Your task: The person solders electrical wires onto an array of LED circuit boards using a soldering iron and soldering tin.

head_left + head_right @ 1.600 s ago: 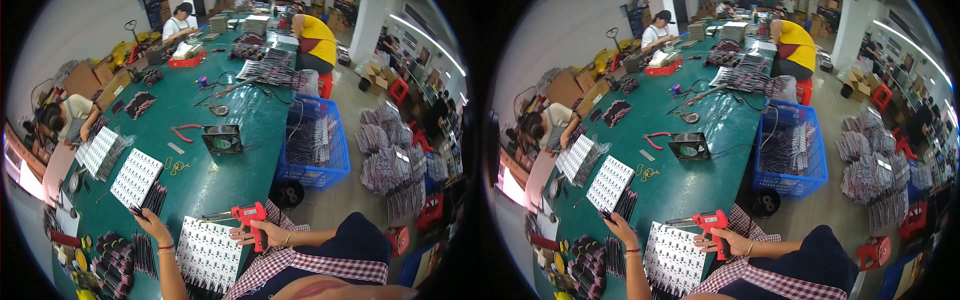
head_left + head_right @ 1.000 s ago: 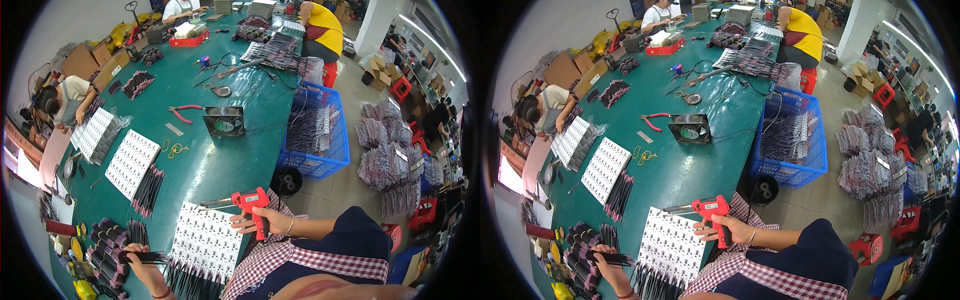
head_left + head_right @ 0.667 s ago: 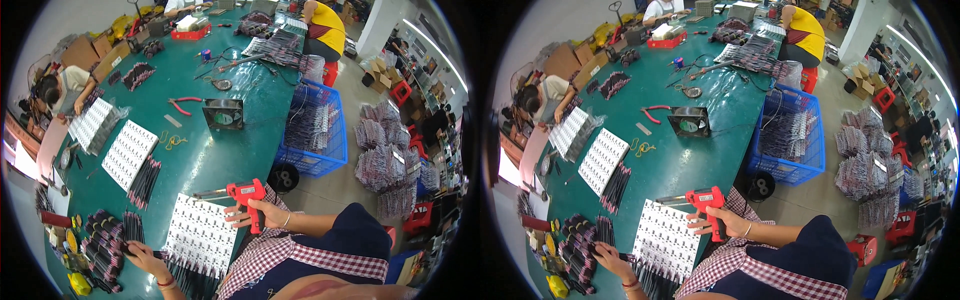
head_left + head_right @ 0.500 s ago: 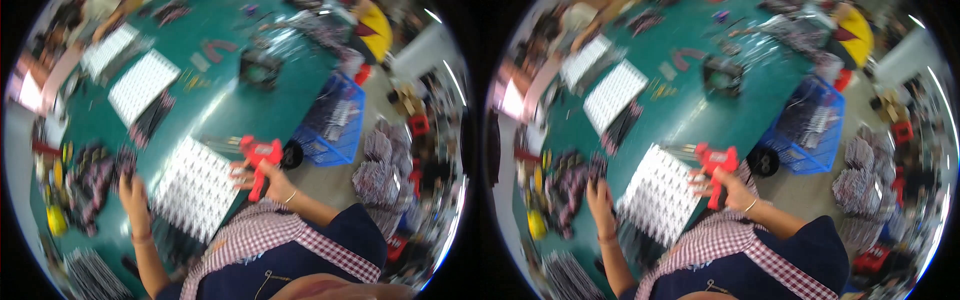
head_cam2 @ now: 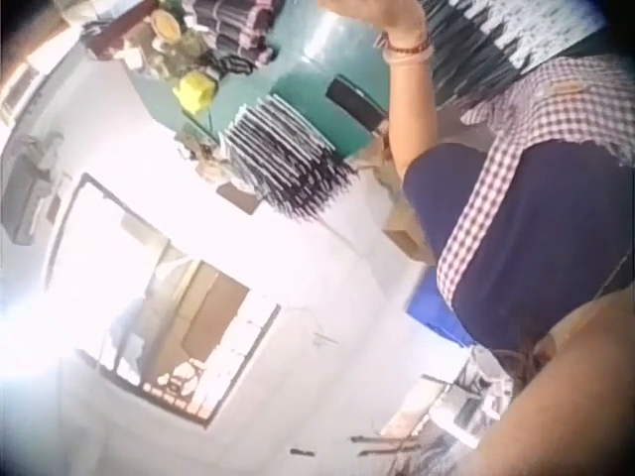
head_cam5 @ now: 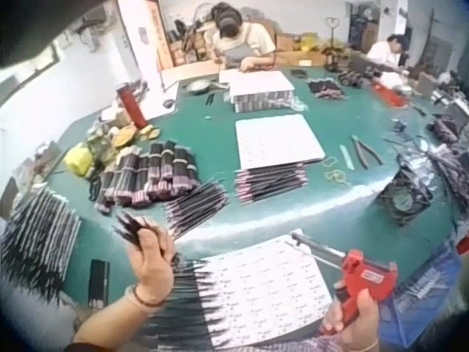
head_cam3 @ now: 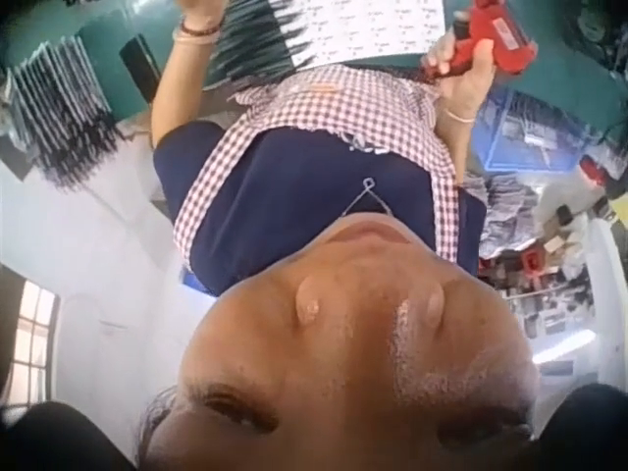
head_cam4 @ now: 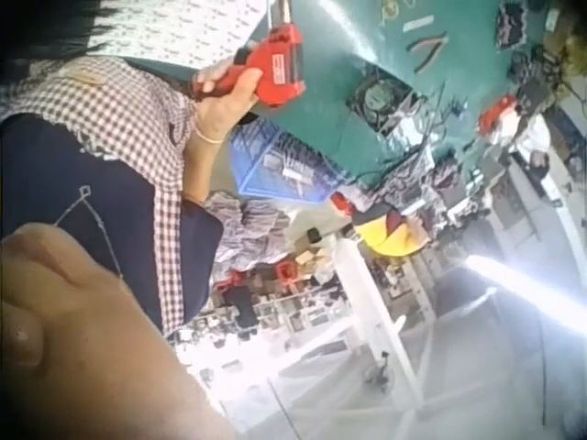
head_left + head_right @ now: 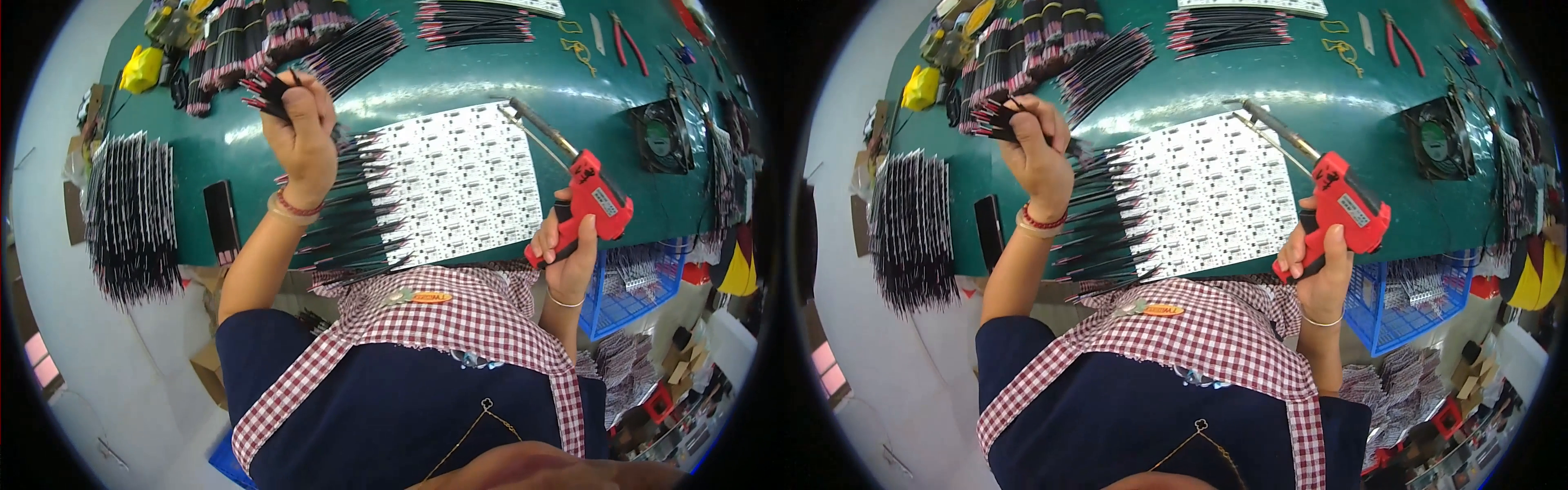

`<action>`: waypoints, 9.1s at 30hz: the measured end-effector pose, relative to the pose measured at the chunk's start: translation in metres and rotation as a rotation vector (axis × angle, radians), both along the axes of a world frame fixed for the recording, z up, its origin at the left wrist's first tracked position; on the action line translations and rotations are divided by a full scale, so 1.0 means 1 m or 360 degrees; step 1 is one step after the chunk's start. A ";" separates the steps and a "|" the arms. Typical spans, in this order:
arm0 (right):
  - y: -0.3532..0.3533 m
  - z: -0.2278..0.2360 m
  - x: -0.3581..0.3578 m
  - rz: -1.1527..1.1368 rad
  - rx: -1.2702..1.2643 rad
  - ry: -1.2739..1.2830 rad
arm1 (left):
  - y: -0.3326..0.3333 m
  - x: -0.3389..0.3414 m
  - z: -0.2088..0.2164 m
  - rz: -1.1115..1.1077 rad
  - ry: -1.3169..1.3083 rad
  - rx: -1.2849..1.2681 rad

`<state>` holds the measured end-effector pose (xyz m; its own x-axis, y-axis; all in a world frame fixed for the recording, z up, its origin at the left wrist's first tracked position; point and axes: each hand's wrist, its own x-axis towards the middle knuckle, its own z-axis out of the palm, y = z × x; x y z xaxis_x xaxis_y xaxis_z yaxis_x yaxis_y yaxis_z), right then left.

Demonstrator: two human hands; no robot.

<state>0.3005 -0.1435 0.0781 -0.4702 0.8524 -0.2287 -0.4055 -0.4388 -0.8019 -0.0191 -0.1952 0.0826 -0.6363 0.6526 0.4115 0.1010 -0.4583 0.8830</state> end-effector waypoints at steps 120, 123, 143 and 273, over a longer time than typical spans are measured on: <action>-0.031 -0.001 -0.051 0.0330 0.0139 -0.1045 | 0.008 -0.006 -0.034 -0.0450 0.1218 -0.1489; -0.034 -0.003 -0.049 0.0361 0.0151 -0.1035 | 0.008 -0.006 -0.035 -0.0449 0.1220 -0.1510; -0.037 0.002 -0.032 0.0019 0.0106 -0.0580 | -0.004 -0.034 0.004 0.0149 0.0469 -0.0545; -0.053 -0.017 -0.023 0.0278 0.0149 -0.1015 | -0.005 0.011 -0.022 -0.0486 0.1368 -0.1582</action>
<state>0.2776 -0.1961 0.0615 -0.4005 0.8058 -0.4362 0.2313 -0.3717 -0.8991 -0.0086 -0.2004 0.0604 -0.1953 0.9730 -0.1230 0.7953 0.2305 0.5607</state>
